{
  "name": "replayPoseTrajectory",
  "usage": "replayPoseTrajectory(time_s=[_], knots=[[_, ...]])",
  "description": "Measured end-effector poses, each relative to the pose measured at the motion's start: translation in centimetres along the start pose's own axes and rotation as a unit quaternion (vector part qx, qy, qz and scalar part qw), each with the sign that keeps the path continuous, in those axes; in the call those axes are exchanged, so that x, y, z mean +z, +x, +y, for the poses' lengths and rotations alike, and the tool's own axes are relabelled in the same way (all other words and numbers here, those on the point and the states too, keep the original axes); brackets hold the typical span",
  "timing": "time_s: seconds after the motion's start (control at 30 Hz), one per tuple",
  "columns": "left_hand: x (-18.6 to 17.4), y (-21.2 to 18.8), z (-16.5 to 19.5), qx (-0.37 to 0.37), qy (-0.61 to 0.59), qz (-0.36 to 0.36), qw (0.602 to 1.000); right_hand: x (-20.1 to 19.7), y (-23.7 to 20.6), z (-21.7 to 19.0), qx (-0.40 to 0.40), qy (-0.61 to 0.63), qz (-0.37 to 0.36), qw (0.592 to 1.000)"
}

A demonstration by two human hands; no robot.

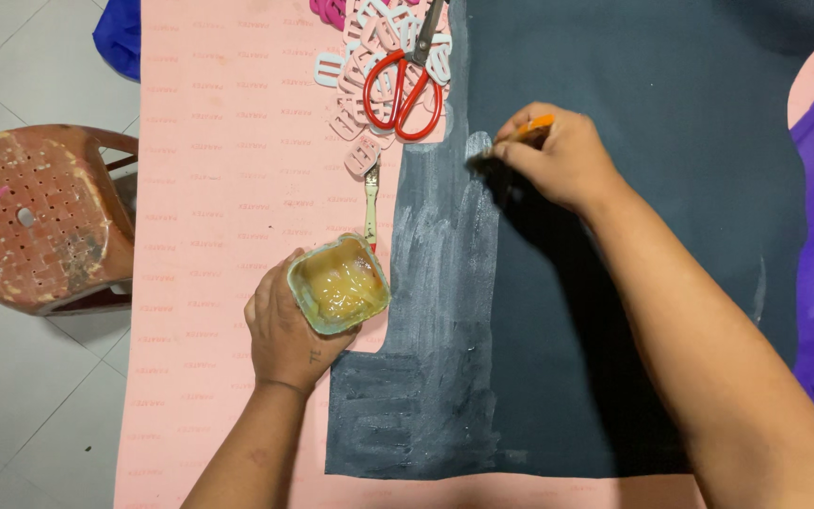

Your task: The person applies a yellowish adhesive from a small container onto a dark fabric piece using a brush, covering a large area. Then the person picks up several small white plastic buckles and applies the same adhesive to each one individually, placing them on the table.

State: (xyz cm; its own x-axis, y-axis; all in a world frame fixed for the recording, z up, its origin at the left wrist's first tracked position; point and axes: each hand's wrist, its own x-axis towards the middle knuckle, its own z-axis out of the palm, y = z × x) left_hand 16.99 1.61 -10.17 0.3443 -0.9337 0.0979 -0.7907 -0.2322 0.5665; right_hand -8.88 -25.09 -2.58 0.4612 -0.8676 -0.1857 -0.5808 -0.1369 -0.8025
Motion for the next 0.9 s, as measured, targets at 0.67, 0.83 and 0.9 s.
replayPoseTrajectory(time_s=[0.67,0.83,0.9], knots=[[0.3,-0.2,0.3,-0.021,-0.003,-0.015,1.000,-1.8,0.0,0.7,-0.068,-0.137,0.115,0.981],[0.3,-0.1,0.4,-0.060,0.001,-0.051,0.997,-0.5,-3.0,1.7,-0.074,-0.132,0.170,0.974],[0.3,0.0,0.5,-0.061,-0.001,-0.056,0.997,0.3,-5.5,1.5,-0.033,-0.159,0.150,0.975]])
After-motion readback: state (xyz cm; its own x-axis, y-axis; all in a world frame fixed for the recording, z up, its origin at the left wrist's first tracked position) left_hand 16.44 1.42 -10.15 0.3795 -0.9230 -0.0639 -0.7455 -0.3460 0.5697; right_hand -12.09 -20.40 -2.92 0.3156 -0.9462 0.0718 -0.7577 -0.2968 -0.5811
